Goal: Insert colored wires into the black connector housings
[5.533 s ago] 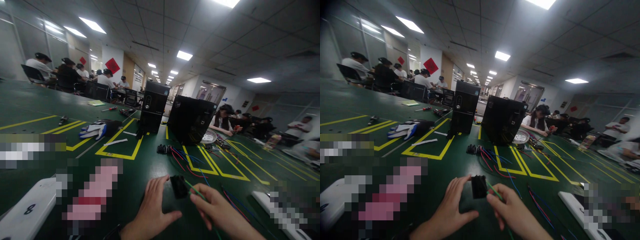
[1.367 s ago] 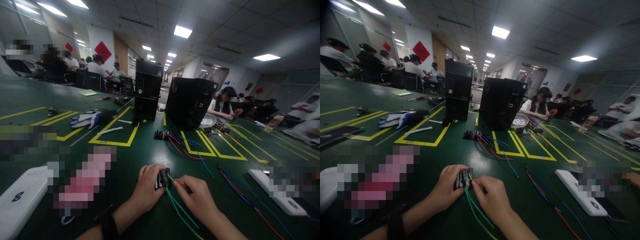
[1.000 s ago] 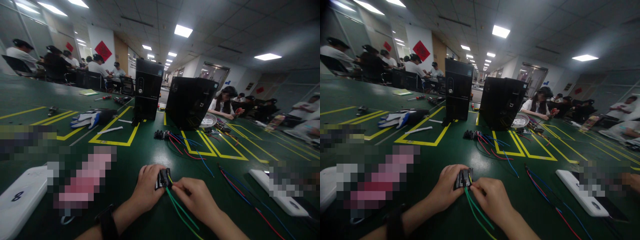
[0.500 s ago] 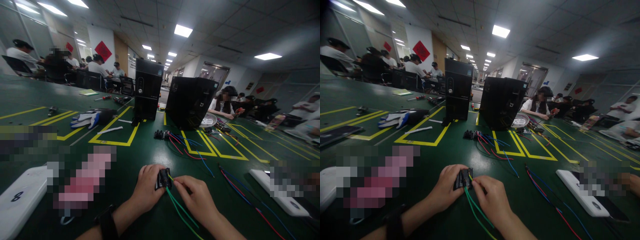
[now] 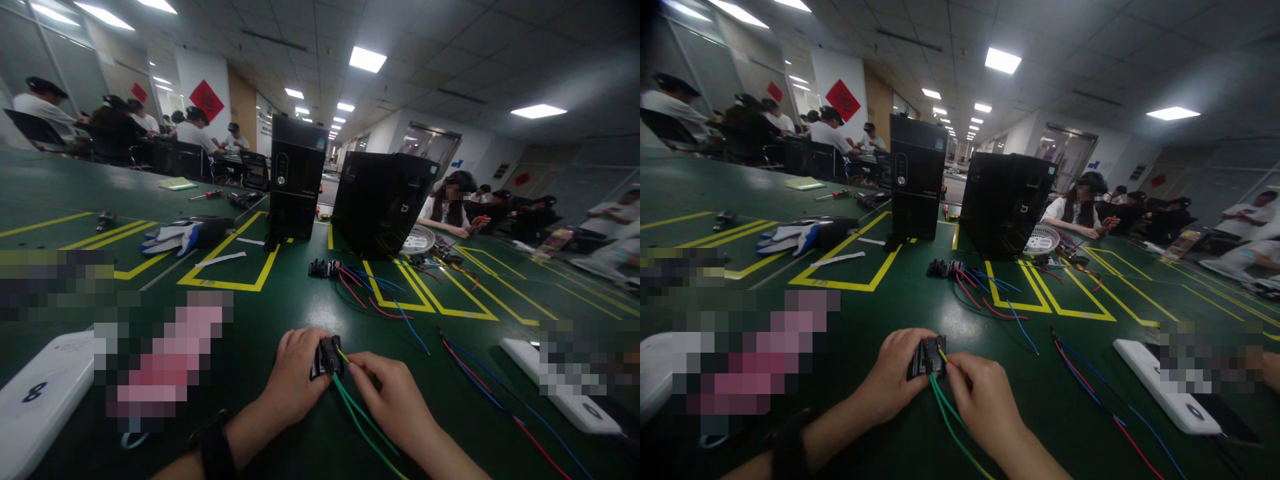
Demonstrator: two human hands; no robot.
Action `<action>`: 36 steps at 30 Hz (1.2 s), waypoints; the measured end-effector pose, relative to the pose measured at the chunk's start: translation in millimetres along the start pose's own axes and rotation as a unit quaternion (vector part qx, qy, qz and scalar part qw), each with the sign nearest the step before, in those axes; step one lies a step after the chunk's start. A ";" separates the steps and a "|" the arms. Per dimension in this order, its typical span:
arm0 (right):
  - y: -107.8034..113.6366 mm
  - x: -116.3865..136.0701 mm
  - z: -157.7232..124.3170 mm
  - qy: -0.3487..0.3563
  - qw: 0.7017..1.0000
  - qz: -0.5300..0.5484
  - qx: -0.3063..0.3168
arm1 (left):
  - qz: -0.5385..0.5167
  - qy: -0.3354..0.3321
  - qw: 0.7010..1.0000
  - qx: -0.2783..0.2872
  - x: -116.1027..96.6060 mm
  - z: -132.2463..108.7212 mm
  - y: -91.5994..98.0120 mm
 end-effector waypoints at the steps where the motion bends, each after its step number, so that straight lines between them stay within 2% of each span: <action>1: 0.9 0.2 -0.4 -0.001 1.000 0.018 -0.007 | 0.002 -0.001 1.000 0.000 -0.2 -0.3 0.0; 7: -0.1 2.3 -1.4 0.009 0.998 0.060 -0.026 | 0.003 -0.004 1.000 0.002 -1.3 -0.2 0.3; 12: -3.6 1.4 0.4 0.022 1.000 0.008 -0.005 | 0.003 0.001 1.000 0.001 0.7 0.1 0.2; 20: 8.3 -2.9 2.5 -0.007 0.999 -0.046 -0.015 | 0.004 0.003 1.000 0.002 -0.8 0.2 1.3; 26: 4.2 -0.1 -1.0 0.024 0.998 0.006 -0.058 | 0.015 0.004 1.000 0.004 -0.2 -0.2 0.0; 30: -0.7 5.7 -3.6 0.062 0.995 -0.001 -0.079 | 0.014 0.004 1.000 0.002 1.9 -1.3 -1.4; 33: -3.9 9.4 -4.3 0.084 0.993 -0.059 -0.058 | 0.013 0.001 1.000 -0.001 2.4 -1.4 -1.3; 36: -3.0 4.8 -1.7 0.060 0.991 -0.117 -0.021 | 0.011 -0.001 1.000 0.002 1.5 -0.9 -1.0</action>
Point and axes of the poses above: each hand's wrist, its own z-axis towards the middle knuckle, its own y-axis out of the back of the hand, x = y × z, the point moved 8 cm from there along z, towards the middle knuckle, and after that the axes turned 15 degrees about -y, right-handed, at the moved point
